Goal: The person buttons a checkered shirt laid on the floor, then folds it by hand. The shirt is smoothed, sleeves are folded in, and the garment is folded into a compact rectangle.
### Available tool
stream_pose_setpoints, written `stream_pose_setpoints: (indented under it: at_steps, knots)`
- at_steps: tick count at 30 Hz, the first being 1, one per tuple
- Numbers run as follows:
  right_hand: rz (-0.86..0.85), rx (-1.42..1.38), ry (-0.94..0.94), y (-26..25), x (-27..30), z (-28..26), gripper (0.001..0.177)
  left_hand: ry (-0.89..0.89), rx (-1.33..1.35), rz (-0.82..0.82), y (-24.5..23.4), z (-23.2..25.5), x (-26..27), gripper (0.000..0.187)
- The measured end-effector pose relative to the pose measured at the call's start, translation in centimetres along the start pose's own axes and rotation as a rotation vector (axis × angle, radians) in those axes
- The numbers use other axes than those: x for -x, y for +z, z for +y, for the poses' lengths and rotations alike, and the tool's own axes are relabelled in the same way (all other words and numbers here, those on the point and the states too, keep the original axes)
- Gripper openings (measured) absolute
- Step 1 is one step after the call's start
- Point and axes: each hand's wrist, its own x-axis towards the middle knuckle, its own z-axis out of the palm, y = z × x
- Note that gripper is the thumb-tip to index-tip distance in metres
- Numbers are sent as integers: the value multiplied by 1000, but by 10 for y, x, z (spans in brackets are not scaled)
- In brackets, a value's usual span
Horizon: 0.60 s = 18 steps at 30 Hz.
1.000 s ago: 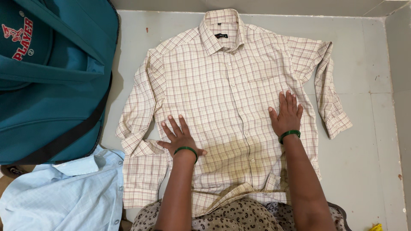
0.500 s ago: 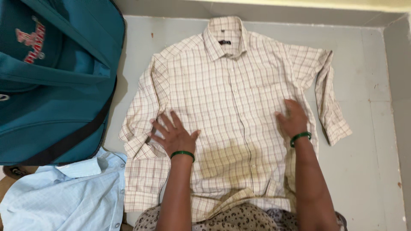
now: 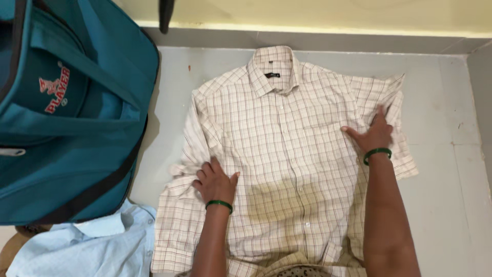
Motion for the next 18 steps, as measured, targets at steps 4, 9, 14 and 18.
stream_pose_setpoints:
  at_steps: [4,9,14,18]
  knots:
    - [-62,-28,37,35,-8,-16,78,132,108,-81,-2,6,-5,43]
    - [-50,103,153,67,45,-50,41,237,128,-228,-3,1,-10,28]
    - [-39,91,-68,69,95,-63,43,298,65,-463,33,-5,-10,40]
    - [-180,26,-121,64,125,-64,41,482,-219,-849,55,22,29,38]
